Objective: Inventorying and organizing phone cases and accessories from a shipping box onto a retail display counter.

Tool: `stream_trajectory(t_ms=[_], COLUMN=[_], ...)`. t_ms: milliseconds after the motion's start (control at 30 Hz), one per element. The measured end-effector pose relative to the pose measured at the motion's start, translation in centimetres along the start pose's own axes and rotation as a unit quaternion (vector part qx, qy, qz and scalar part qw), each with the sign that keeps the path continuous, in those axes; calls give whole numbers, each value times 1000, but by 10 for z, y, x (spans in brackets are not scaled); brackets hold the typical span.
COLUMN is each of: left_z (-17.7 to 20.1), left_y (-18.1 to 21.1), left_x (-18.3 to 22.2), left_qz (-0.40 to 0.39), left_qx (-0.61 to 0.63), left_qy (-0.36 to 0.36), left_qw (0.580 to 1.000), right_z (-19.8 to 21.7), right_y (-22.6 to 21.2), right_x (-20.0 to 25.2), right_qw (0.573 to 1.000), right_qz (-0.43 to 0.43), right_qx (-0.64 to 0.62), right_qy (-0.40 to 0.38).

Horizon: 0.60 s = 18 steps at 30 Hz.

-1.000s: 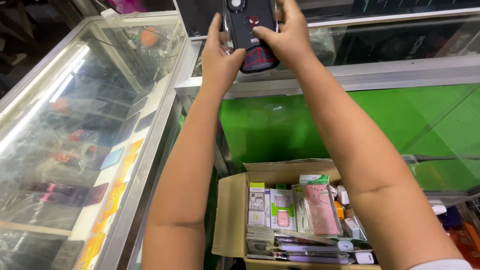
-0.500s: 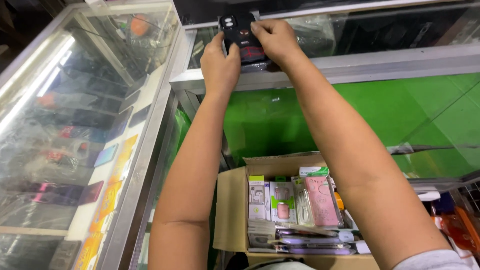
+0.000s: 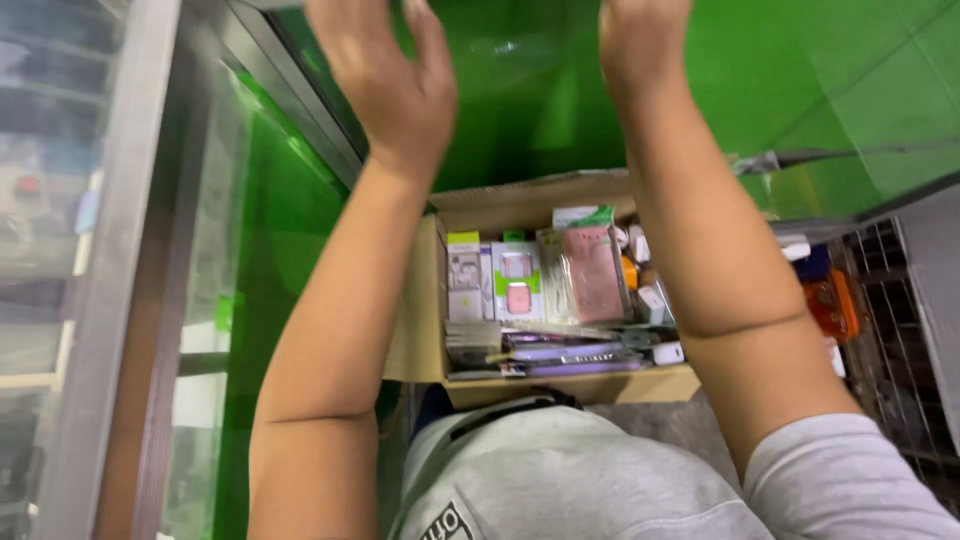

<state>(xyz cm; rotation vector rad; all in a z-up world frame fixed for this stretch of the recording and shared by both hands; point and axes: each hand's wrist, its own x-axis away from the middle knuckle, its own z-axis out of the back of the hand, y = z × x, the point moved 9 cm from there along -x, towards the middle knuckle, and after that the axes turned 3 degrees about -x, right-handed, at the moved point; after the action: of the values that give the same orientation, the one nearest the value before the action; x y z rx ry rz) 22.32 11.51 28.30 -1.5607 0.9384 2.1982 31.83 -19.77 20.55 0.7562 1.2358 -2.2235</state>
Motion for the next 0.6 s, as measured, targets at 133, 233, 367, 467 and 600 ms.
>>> stream_trajectory(t_ms=[133,233,367,467,600], left_z=[-28,-100,-138,-134,-117], left_y=[52,19,6,30,46], left_x=[102,264,457,530,527], left_qz=[17,216,323,304,309], left_qx=[167,165,85,84,83], left_qy=[-174,-391,-571,-677,-666], left_qw=[970,879,750,665,674], right_z=[-37,-49,-87,-104,-107], right_y=[-60,27,49,46,45], right_x=[92,214,333,372,378], right_qw=[933,972,833,836,809], right_qz=[-193,-215,-406,-401,-382], right_qx=[-281,29,234,214,289], right_qy=[-114,-94,-295,-306,-340])
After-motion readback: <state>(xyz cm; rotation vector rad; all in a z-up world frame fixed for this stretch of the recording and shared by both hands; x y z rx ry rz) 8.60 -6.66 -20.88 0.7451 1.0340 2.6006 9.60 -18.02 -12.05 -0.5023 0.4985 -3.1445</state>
